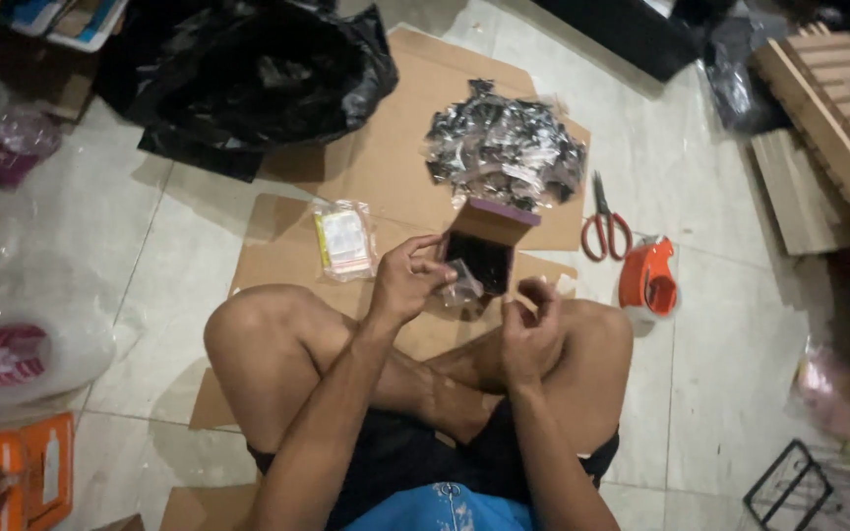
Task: The person places small objects into plastic bags and then puts them into a small cardboard box.
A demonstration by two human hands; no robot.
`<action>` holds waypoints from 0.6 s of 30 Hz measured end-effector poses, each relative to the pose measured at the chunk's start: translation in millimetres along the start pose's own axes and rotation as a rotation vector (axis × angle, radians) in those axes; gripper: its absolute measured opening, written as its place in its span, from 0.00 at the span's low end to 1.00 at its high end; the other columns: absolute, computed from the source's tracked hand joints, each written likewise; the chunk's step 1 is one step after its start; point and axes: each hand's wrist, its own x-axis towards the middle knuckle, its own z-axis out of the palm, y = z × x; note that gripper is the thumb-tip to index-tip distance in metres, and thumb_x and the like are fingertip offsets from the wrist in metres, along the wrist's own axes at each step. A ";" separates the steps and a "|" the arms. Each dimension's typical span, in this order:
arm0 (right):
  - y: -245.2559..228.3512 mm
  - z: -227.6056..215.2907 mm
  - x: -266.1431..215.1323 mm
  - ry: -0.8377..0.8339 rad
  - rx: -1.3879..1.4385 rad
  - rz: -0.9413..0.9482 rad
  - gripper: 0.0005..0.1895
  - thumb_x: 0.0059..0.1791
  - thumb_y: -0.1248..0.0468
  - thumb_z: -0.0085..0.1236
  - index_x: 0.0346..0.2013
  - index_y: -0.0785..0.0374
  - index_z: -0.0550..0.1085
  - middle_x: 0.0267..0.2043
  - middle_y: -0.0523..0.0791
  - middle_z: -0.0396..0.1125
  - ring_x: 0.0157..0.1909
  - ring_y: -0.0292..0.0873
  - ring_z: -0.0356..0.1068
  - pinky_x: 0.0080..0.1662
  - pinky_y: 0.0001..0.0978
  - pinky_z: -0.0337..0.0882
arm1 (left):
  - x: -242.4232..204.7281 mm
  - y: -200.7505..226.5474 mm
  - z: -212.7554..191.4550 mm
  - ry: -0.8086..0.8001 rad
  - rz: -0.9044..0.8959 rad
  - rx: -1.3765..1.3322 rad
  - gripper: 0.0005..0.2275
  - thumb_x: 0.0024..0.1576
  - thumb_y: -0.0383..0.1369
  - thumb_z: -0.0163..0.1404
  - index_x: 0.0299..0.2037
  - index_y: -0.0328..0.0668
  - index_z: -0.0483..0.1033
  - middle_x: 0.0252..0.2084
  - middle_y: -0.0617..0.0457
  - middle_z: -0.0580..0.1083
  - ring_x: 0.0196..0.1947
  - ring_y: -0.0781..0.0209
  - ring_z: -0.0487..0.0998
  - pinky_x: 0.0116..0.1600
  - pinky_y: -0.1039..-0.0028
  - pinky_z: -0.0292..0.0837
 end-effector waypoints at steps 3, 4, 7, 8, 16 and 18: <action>-5.0 -5.6 -11.7 -0.026 -0.356 -0.352 0.15 0.46 0.56 0.83 0.45 0.42 0.87 0.43 0.33 0.82 0.45 0.33 0.81 0.48 0.22 0.80 | -11.2 5.2 6.0 -0.033 -0.037 0.129 0.32 0.50 0.23 0.74 0.67 0.41 0.78 0.37 0.42 0.86 0.34 0.61 0.87 0.39 0.76 0.89; -12.9 -5.9 -14.1 -0.005 -0.358 -0.338 0.15 0.46 0.56 0.83 0.45 0.42 0.87 0.43 0.33 0.82 0.45 0.33 0.81 0.48 0.22 0.80 | -15.6 8.0 9.5 -0.053 -0.042 0.143 0.32 0.50 0.23 0.74 0.67 0.41 0.78 0.37 0.42 0.86 0.34 0.61 0.87 0.39 0.76 0.89; -18.6 -1.9 -21.3 -0.354 0.017 -0.062 0.15 0.48 0.65 0.81 0.49 0.56 0.87 0.43 0.45 0.83 0.46 0.44 0.85 0.47 0.32 0.85 | -20.3 1.6 12.7 -0.074 -0.059 0.183 0.29 0.49 0.22 0.74 0.62 0.36 0.77 0.36 0.41 0.86 0.32 0.60 0.86 0.39 0.75 0.89; -8.9 1.5 -25.3 -0.400 0.164 0.105 0.20 0.46 0.68 0.82 0.50 0.60 0.82 0.44 0.48 0.82 0.44 0.44 0.85 0.46 0.33 0.86 | -18.2 -10.4 9.4 -0.080 -0.075 0.199 0.30 0.48 0.23 0.76 0.61 0.37 0.76 0.34 0.43 0.85 0.31 0.61 0.85 0.38 0.75 0.89; 34.6 10.4 -37.0 -0.465 0.331 0.358 0.28 0.43 0.71 0.84 0.52 0.66 0.75 0.42 0.50 0.81 0.43 0.42 0.83 0.43 0.29 0.85 | -13.6 -47.0 3.8 -0.149 -0.189 0.214 0.32 0.50 0.22 0.75 0.64 0.38 0.71 0.29 0.45 0.81 0.21 0.55 0.84 0.26 0.76 0.83; 47.3 10.9 -36.4 -0.478 0.282 0.337 0.23 0.47 0.69 0.80 0.52 0.65 0.77 0.39 0.50 0.81 0.39 0.38 0.81 0.41 0.29 0.84 | -9.2 -53.5 3.4 -0.188 -0.209 0.246 0.30 0.52 0.21 0.71 0.66 0.36 0.72 0.30 0.45 0.81 0.23 0.57 0.85 0.27 0.77 0.83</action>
